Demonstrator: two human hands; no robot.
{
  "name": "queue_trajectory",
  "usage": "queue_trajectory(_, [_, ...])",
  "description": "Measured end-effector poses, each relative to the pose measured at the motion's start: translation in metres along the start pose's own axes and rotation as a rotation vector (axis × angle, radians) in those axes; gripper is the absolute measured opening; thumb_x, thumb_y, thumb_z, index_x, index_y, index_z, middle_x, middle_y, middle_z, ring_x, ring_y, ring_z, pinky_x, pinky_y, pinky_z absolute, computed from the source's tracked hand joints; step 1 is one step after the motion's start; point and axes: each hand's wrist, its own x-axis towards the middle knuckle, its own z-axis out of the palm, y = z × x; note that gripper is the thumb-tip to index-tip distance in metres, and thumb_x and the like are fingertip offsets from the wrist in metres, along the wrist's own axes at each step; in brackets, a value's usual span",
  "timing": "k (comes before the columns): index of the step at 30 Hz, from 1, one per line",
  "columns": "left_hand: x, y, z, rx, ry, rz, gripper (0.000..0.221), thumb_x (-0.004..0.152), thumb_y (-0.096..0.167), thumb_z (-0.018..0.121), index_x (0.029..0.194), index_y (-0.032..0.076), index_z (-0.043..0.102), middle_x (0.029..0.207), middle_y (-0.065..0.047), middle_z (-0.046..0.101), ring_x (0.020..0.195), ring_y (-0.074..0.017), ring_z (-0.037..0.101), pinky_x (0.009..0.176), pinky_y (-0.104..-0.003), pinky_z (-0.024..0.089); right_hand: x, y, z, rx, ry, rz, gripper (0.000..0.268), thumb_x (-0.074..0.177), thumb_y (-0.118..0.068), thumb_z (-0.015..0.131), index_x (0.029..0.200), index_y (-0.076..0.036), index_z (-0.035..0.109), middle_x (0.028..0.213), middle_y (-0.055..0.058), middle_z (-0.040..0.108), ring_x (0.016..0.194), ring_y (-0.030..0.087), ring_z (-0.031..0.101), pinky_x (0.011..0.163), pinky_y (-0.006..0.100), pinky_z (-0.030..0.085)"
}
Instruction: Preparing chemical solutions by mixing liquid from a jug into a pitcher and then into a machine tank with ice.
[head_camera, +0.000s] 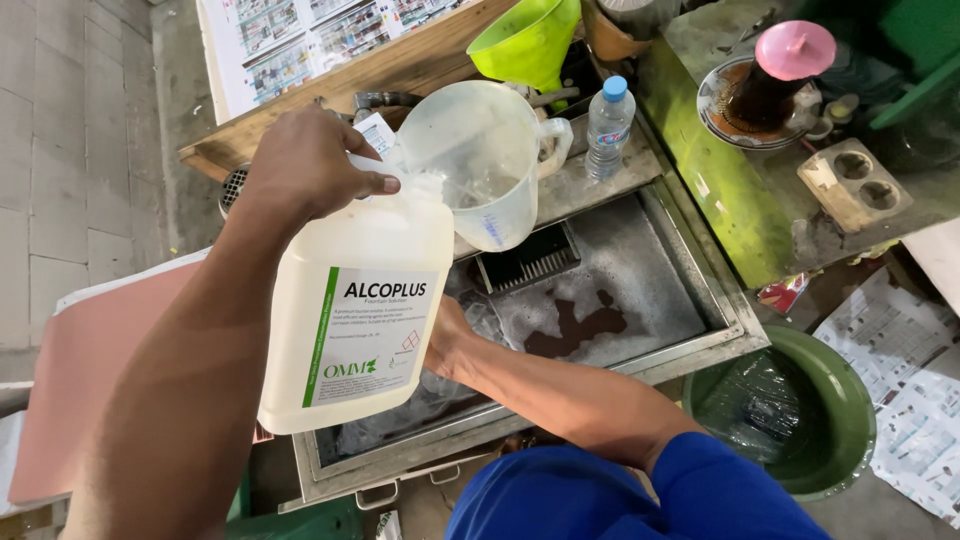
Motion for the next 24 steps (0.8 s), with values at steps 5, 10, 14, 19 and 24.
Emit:
queue_trajectory(5, [-0.001,-0.001,0.0,-0.016,-0.01,-0.024,0.04,0.074,0.038,0.091,0.102,0.012,0.082,0.077,-0.008,0.078,0.071,-0.0185,0.074,0.074,-0.035,0.055,0.0,-0.002,0.0,-0.071,0.029,-0.002,0.043,0.109,-0.026,0.037,0.132,0.005,0.055,0.116,0.021,0.061,0.088,0.018,0.073,0.064,0.026,0.064])
queue_trajectory(10, [-0.002,-0.004,0.001,-0.026,0.012,-0.012,0.04,0.073,0.039,0.091,0.101,0.011,0.083,0.078,-0.009,0.077,0.07,-0.0204,0.073,0.074,-0.036,0.055,-0.007,-0.011,0.004,-0.047,0.024,0.007,0.043,0.107,-0.024,0.037,0.131,0.005,0.056,0.119,0.023,0.066,0.094,0.023,0.074,0.072,0.033,0.067])
queue_trajectory(14, [0.002,-0.007,0.004,-0.027,0.021,0.002,0.041,0.072,0.038,0.092,0.101,0.012,0.083,0.08,-0.011,0.077,0.071,-0.0219,0.073,0.075,-0.037,0.055,0.003,-0.004,-0.004,0.026,0.005,-0.024,0.043,0.108,-0.025,0.038,0.133,0.007,0.056,0.121,0.022,0.066,0.096,0.024,0.074,0.075,0.036,0.067])
queue_trajectory(19, [0.004,-0.012,0.006,-0.012,0.042,0.027,0.044,0.069,0.039,0.093,0.101,0.011,0.083,0.081,-0.014,0.076,0.072,-0.0253,0.072,0.075,-0.039,0.054,-0.005,-0.011,0.001,-0.012,0.024,-0.007,0.044,0.107,-0.026,0.036,0.134,0.004,0.055,0.12,0.022,0.067,0.096,0.024,0.074,0.075,0.036,0.065])
queue_trajectory(24, [0.005,-0.013,0.007,-0.027,0.027,0.021,0.042,0.07,0.039,0.092,0.102,0.012,0.083,0.082,-0.013,0.078,0.073,-0.0239,0.073,0.076,-0.038,0.055,-0.01,-0.015,0.005,-0.064,0.031,0.005,0.044,0.108,-0.025,0.038,0.134,0.005,0.056,0.122,0.021,0.067,0.097,0.023,0.074,0.077,0.034,0.064])
